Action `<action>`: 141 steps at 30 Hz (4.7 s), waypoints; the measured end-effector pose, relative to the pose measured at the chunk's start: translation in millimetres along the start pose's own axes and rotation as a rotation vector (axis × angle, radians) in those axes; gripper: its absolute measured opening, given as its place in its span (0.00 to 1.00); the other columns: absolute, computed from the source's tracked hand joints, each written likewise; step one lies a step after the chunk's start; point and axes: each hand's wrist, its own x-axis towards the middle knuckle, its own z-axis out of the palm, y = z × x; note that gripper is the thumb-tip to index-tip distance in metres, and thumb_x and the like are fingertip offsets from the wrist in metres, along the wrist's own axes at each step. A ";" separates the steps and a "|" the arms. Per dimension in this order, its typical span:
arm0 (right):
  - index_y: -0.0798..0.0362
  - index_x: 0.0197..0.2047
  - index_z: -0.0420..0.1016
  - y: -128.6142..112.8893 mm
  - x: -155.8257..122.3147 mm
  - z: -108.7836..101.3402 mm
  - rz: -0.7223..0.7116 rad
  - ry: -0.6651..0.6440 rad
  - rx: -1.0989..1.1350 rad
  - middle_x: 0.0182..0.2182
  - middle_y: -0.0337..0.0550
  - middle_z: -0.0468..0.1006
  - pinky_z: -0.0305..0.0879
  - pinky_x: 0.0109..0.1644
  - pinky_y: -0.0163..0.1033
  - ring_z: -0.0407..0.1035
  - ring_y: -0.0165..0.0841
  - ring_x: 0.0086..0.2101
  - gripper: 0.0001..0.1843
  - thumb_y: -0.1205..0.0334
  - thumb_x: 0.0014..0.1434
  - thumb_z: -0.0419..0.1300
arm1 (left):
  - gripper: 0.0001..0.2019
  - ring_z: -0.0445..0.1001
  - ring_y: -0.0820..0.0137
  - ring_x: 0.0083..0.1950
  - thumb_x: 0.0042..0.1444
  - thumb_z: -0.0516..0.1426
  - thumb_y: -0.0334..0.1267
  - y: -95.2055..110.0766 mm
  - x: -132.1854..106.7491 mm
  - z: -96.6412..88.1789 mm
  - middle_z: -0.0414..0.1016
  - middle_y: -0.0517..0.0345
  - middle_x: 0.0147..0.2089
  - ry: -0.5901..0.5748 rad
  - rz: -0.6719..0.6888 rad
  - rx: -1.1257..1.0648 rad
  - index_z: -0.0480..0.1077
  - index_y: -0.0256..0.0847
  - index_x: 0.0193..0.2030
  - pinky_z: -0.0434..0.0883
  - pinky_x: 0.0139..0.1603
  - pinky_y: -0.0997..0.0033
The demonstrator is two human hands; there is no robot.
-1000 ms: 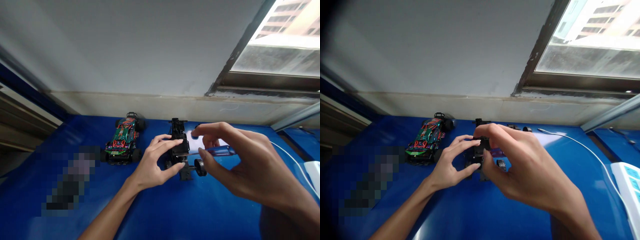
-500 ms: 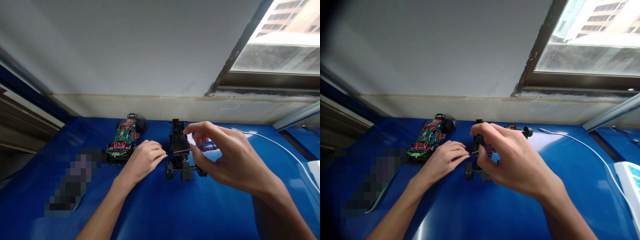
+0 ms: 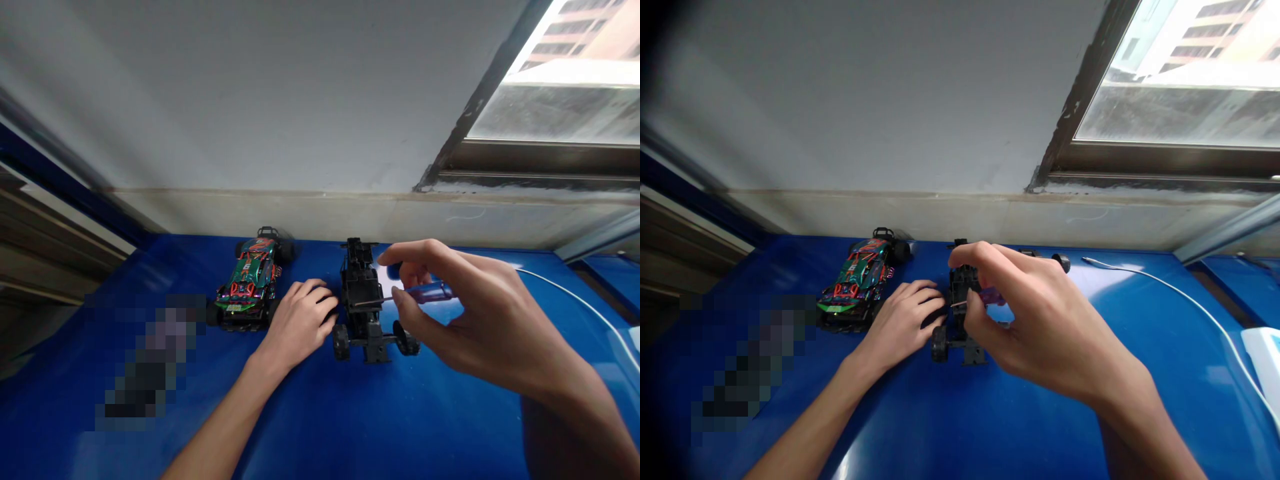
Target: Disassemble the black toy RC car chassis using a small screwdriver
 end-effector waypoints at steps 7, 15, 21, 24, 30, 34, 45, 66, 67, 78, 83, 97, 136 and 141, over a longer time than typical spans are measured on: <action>0.46 0.59 0.73 3.5 -6.4 -9.9 0.025 -0.098 -0.038 0.37 0.36 0.83 0.69 0.34 0.34 0.78 0.29 0.31 0.20 0.68 0.65 0.60 | 0.13 0.81 0.57 0.53 0.63 0.58 0.26 2.9 -0.2 -8.3 0.85 0.49 0.50 0.262 -0.009 -0.063 0.79 0.40 0.51 0.78 0.54 0.53; 0.47 0.58 0.73 5.3 -8.7 -13.4 0.069 -0.240 -0.105 0.37 0.38 0.82 0.64 0.35 0.37 0.76 0.32 0.32 0.20 0.71 0.64 0.58 | 0.17 0.83 0.54 0.57 0.63 0.63 0.40 32.3 -1.4 -13.4 0.85 0.45 0.55 0.354 0.134 -0.340 0.75 0.39 0.58 0.78 0.59 0.52; 0.48 0.49 0.73 1.4 -7.1 -8.4 0.123 -0.343 -0.090 0.37 0.39 0.79 0.62 0.37 0.39 0.73 0.33 0.33 0.14 0.73 0.64 0.57 | 0.44 0.72 0.41 0.71 0.52 0.72 0.60 37.7 -0.8 2.7 0.78 0.37 0.67 0.108 0.178 -0.301 0.67 0.37 0.68 0.71 0.68 0.37; 0.48 0.53 0.73 1.3 -7.0 -7.2 0.126 -0.360 -0.099 0.37 0.38 0.78 0.60 0.36 0.39 0.70 0.32 0.32 0.16 0.72 0.65 0.56 | 0.37 0.74 0.45 0.71 0.57 0.71 0.50 36.2 -1.2 9.9 0.78 0.39 0.67 0.096 0.166 -0.309 0.66 0.39 0.68 0.72 0.66 0.40; 0.47 0.55 0.73 1.9 -8.4 -4.1 0.083 -0.309 -0.132 0.37 0.38 0.78 0.57 0.36 0.39 0.71 0.33 0.33 0.15 0.70 0.68 0.55 | 0.32 0.79 0.49 0.66 0.59 0.70 0.48 36.2 1.9 7.6 0.80 0.41 0.65 0.102 0.162 -0.370 0.69 0.39 0.66 0.75 0.63 0.43; 0.47 0.57 0.71 -3.6 -13.0 -0.9 0.032 -0.282 -0.291 0.34 0.37 0.80 0.52 0.32 0.40 0.70 0.32 0.28 0.14 0.66 0.70 0.56 | 0.29 0.79 0.47 0.66 0.57 0.71 0.51 34.4 2.1 3.1 0.81 0.42 0.64 0.099 0.145 -0.400 0.74 0.40 0.61 0.75 0.63 0.43; 0.44 0.65 0.67 -7.6 -5.6 4.4 0.103 -0.185 -0.241 0.23 0.29 0.73 0.44 0.28 0.38 0.65 0.28 0.20 0.26 0.71 0.67 0.57 | 0.37 0.80 0.48 0.65 0.50 0.75 0.55 27.2 4.7 2.8 0.82 0.44 0.64 0.095 0.129 -0.522 0.75 0.42 0.64 0.73 0.66 0.45; 0.45 0.53 0.72 -9.4 -3.8 2.7 0.221 -0.188 -0.177 0.24 0.30 0.76 0.56 0.27 0.34 0.71 0.30 0.23 0.11 0.61 0.68 0.61 | 0.39 0.80 0.49 0.66 0.48 0.75 0.55 31.4 4.2 1.3 0.81 0.43 0.65 0.077 0.052 -0.528 0.75 0.41 0.65 0.75 0.66 0.45; 0.45 0.51 0.73 -9.9 -2.3 3.7 0.223 -0.189 -0.180 0.21 0.29 0.75 0.54 0.26 0.35 0.69 0.29 0.20 0.07 0.57 0.70 0.61 | 0.38 0.79 0.49 0.66 0.49 0.75 0.55 31.7 4.3 1.1 0.80 0.43 0.65 0.064 0.051 -0.522 0.75 0.41 0.64 0.75 0.66 0.46; 0.50 0.55 0.74 -4.0 -7.9 8.2 0.166 -0.110 -0.434 0.23 0.39 0.79 0.53 0.26 0.37 0.73 0.37 0.20 0.11 0.58 0.72 0.58 | 0.41 0.80 0.49 0.65 0.49 0.75 0.56 31.0 2.1 4.0 0.81 0.44 0.64 0.071 0.074 -0.517 0.72 0.40 0.66 0.75 0.64 0.45; 0.50 0.56 0.77 -5.0 -13.7 2.8 0.129 -0.166 -0.521 0.19 0.37 0.75 0.49 0.25 0.39 0.70 0.39 0.16 0.17 0.50 0.74 0.55 | 0.41 0.80 0.49 0.65 0.49 0.75 0.56 31.1 1.3 5.5 0.81 0.44 0.65 0.084 0.083 -0.505 0.72 0.41 0.67 0.75 0.65 0.45; 0.49 0.55 0.78 -1.5 -14.0 -6.3 0.040 -0.218 -0.387 0.39 0.46 0.88 0.56 0.27 0.41 0.79 0.39 0.27 0.15 0.55 0.76 0.53 | 0.41 0.79 0.49 0.66 0.50 0.74 0.57 30.0 3.2 3.8 0.81 0.44 0.65 0.062 0.054 -0.528 0.73 0.42 0.67 0.75 0.65 0.44; 0.45 0.61 0.70 -3.8 -11.1 -2.6 0.125 -0.215 -0.375 0.19 0.31 0.70 0.47 0.24 0.38 0.67 0.33 0.17 0.14 0.58 0.76 0.51 | 0.42 0.79 0.48 0.66 0.49 0.75 0.57 29.7 3.4 4.5 0.80 0.44 0.66 0.070 0.038 -0.530 0.73 0.42 0.67 0.75 0.67 0.41; 0.46 0.66 0.63 -7.9 -13.6 -5.4 0.104 -0.254 -0.270 0.23 0.31 0.71 0.53 0.25 0.35 0.68 0.30 0.19 0.21 0.66 0.73 0.51 | 0.42 0.79 0.48 0.66 0.48 0.75 0.57 30.6 3.2 4.2 0.81 0.43 0.65 0.078 0.035 -0.532 0.73 0.40 0.67 0.74 0.68 0.42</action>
